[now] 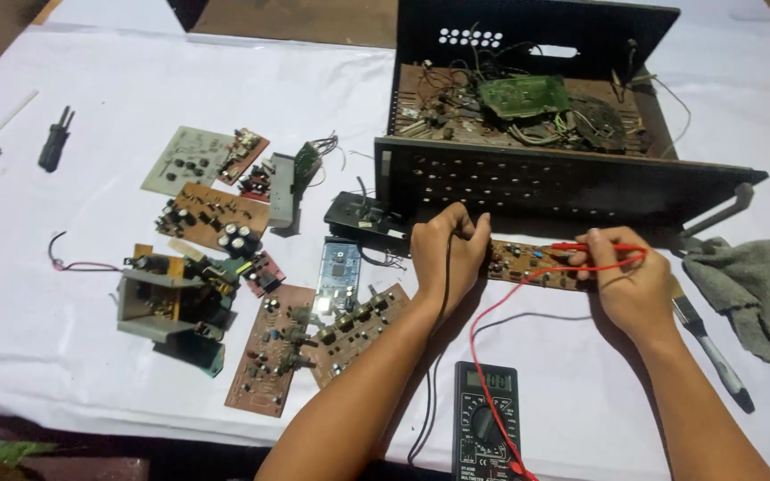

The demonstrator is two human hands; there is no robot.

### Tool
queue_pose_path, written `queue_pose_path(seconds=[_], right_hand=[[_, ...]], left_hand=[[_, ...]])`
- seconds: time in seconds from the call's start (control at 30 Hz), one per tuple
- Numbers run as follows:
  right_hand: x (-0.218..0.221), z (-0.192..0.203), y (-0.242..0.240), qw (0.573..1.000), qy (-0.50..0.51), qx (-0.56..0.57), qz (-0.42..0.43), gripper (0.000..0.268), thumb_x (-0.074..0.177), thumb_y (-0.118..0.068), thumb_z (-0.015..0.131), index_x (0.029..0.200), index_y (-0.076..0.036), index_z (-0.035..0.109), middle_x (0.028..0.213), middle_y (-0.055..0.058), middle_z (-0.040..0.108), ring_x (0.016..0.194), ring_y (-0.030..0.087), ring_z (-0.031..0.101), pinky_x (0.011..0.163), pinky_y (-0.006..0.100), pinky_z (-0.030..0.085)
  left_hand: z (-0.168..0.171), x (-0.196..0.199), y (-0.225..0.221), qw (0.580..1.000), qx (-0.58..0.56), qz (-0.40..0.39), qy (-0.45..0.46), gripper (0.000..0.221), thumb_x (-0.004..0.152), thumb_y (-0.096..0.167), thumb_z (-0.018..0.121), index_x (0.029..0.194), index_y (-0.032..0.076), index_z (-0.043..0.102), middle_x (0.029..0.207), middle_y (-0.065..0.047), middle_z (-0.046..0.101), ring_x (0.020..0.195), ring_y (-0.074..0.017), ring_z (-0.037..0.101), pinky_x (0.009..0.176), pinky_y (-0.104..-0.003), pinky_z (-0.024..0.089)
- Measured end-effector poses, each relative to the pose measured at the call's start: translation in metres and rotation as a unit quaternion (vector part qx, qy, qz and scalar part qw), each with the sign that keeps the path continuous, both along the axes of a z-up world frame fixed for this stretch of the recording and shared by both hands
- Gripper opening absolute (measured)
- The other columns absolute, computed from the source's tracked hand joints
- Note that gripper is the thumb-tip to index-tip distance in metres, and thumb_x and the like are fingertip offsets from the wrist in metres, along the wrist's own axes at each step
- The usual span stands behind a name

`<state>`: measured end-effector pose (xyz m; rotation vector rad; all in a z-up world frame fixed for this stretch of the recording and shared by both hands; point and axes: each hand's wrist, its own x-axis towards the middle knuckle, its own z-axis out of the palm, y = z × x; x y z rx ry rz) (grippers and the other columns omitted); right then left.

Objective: Testing electronic components on a circuit board using a digital multimeter to diagnose faults.

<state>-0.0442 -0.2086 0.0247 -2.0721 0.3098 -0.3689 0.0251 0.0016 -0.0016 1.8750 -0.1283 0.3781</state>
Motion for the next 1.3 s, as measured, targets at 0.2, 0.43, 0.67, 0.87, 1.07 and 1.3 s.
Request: queue_pose_path(seconds=[0.2, 0.43, 0.67, 0.87, 1.07, 1.3], right_hand=[[-0.001, -0.003, -0.002, 1.0, -0.008, -0.016, 0.01, 0.025, 0.115, -0.022, 0.056, 0.105, -0.003, 0.069, 0.084, 0.01, 0.072, 0.065, 0.014, 0.062, 0.069, 0.026, 0.054], [0.003, -0.021, -0.017, 0.999, -0.007, -0.004, 0.033, 0.025, 0.117, -0.022, 0.056, 0.106, -0.002, 0.066, 0.085, 0.014, 0.072, 0.066, 0.017, 0.064, 0.068, 0.027, 0.053], [-0.002, -0.014, -0.011, 1.0, 0.002, -0.021, 0.023, 0.03, 0.121, -0.024, 0.053, 0.102, -0.003, 0.063, 0.078, 0.012, 0.067, 0.066, 0.017, 0.061, 0.07, 0.029, 0.051], [-0.002, -0.017, -0.013, 1.0, -0.014, -0.001, 0.024, 0.029, 0.122, -0.02, 0.052, 0.104, -0.001, 0.064, 0.08, 0.013, 0.067, 0.063, 0.017, 0.06, 0.066, 0.029, 0.053], [0.0, -0.025, -0.022, 1.0, -0.022, -0.004, 0.017, 0.03, 0.124, -0.021, 0.051, 0.103, -0.003, 0.062, 0.075, 0.012, 0.065, 0.061, 0.017, 0.058, 0.063, 0.029, 0.05], [0.003, -0.027, -0.027, 0.998, -0.049, 0.026, 0.03, 0.031, 0.126, -0.021, 0.048, 0.105, -0.001, 0.059, 0.073, 0.014, 0.062, 0.058, 0.018, 0.055, 0.056, 0.031, 0.05]], left_hand=[[0.003, -0.006, -0.004, 0.999, 0.027, 0.001, -0.016, 0.042, 0.087, 0.027, 0.073, 0.058, 0.015, 0.045, 0.045, 0.0, 0.046, 0.041, -0.0201, 0.043, 0.054, -0.04, 0.041], [0.003, -0.009, -0.005, 1.0, 0.005, 0.011, -0.003, 0.041, 0.087, 0.028, 0.074, 0.06, 0.015, 0.046, 0.047, -0.002, 0.047, 0.044, -0.02, 0.046, 0.05, -0.041, 0.037], [0.003, -0.011, -0.006, 1.0, 0.002, -0.014, 0.008, 0.039, 0.091, 0.03, 0.068, 0.063, 0.016, 0.046, 0.046, -0.001, 0.041, 0.044, -0.0191, 0.038, 0.051, -0.04, 0.035], [-0.001, -0.01, -0.008, 0.999, 0.028, -0.019, -0.012, 0.04, 0.092, 0.028, 0.067, 0.063, 0.014, 0.042, 0.046, -0.002, 0.038, 0.045, -0.0239, 0.033, 0.052, -0.042, 0.035], [0.003, -0.012, -0.005, 1.0, 0.011, -0.015, -0.024, 0.038, 0.093, 0.029, 0.067, 0.064, 0.015, 0.045, 0.046, -0.001, 0.04, 0.043, -0.0187, 0.036, 0.05, -0.04, 0.032], [-0.004, -0.01, -0.012, 0.998, 0.041, -0.004, -0.056, 0.037, 0.09, 0.028, 0.065, 0.065, 0.013, 0.044, 0.05, -0.008, 0.046, 0.054, -0.0438, 0.044, 0.06, -0.048, 0.039]])
